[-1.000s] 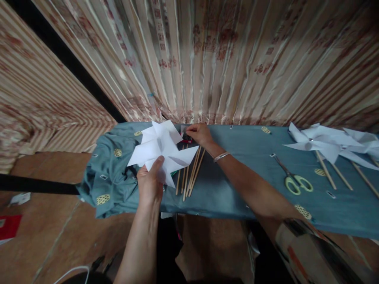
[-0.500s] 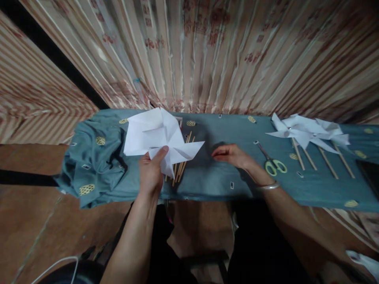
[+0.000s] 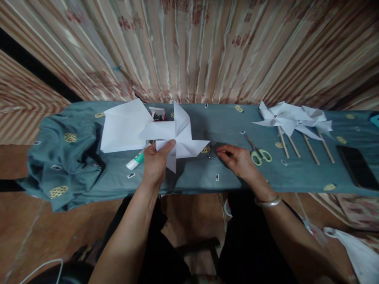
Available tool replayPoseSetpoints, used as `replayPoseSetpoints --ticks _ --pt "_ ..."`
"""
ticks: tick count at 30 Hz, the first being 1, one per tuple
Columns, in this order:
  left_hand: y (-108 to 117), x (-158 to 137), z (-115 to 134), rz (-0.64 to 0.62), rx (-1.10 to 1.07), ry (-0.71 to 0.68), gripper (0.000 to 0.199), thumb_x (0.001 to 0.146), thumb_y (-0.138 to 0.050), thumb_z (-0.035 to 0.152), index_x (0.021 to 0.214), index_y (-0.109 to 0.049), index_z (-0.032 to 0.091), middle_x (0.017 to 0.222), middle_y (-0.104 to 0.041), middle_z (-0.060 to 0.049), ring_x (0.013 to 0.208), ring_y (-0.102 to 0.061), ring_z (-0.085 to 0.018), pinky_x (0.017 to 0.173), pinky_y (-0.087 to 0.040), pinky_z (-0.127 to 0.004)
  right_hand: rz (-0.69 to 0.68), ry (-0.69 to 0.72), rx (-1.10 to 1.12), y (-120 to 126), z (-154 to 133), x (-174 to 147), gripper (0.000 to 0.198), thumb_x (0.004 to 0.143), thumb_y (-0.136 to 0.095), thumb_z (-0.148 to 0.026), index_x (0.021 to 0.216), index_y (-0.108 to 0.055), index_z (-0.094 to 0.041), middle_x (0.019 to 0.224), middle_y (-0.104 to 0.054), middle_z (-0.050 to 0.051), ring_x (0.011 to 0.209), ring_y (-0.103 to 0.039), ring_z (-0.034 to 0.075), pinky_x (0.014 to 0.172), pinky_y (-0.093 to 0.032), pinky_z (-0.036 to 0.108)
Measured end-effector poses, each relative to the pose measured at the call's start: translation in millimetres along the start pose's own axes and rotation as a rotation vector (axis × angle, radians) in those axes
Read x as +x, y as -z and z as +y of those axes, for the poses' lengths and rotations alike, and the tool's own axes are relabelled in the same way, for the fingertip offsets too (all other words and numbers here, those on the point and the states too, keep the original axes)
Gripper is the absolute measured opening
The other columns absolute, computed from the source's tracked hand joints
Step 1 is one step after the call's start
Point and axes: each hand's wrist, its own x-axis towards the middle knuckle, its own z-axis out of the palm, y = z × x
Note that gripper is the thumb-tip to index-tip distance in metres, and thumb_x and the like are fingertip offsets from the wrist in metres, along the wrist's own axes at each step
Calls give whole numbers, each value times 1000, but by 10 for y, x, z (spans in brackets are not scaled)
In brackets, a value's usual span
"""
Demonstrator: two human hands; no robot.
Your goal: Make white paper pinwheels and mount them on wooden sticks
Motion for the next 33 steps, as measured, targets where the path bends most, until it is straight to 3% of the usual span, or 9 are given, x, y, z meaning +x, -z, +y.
replayPoseSetpoints --ticks 8,15,22,26,29,31,33 --pt "-71 -13 -105 -53 55 20 20 57 -86 24 71 -74 16 70 -74 1 63 -64 -11 67 -49 -23 -15 278 -80 -240 -33 -85 15 93 -61 -23 97 -74 -18 96 -78 9 90 -69 25 87 -53 39" --pt "-147 -48 -162 -83 95 53 19 56 -84 27 68 -74 15 67 -72 0 60 -62 -12 63 -48 -24 -12 280 -242 -302 -71 -80 18 91 -53 -13 93 -71 -15 87 -73 12 85 -65 29 78 -53 41" --pt "-163 -76 -185 -104 114 61 17 58 -83 27 67 -76 15 68 -74 -1 61 -62 -12 65 -48 -25 7 255 -224 -365 -66 -91 18 90 -52 -14 84 -69 -16 84 -70 13 87 -65 29 79 -52 40" --pt "-158 -80 -198 -106 118 46 15 59 -82 26 68 -76 15 69 -74 -1 63 -63 -13 66 -49 -25 166 43 -39 -130 76 -17 11 85 -60 -20 85 -71 -21 81 -72 6 80 -65 24 76 -51 38" --pt "-171 -87 -222 -113 143 40 15 60 -82 27 68 -76 16 70 -74 -2 64 -64 -14 67 -50 -26 316 -159 293 92 107 20 6 80 -68 -28 80 -71 -23 75 -70 0 69 -63 18 73 -51 34" --pt "-187 -96 -249 -132 187 46 16 61 -81 29 68 -76 15 70 -75 -2 64 -64 -14 67 -50 -26 292 -216 554 158 33 9 10 74 -76 -31 80 -71 -23 77 -71 0 70 -64 16 72 -52 32" --pt "-207 -108 -281 -147 228 44 17 62 -81 30 69 -76 15 70 -74 -2 64 -64 -15 66 -49 -26 193 -217 709 143 -88 -23 15 73 -79 -34 81 -72 -24 88 -74 2 82 -68 18 81 -54 35"
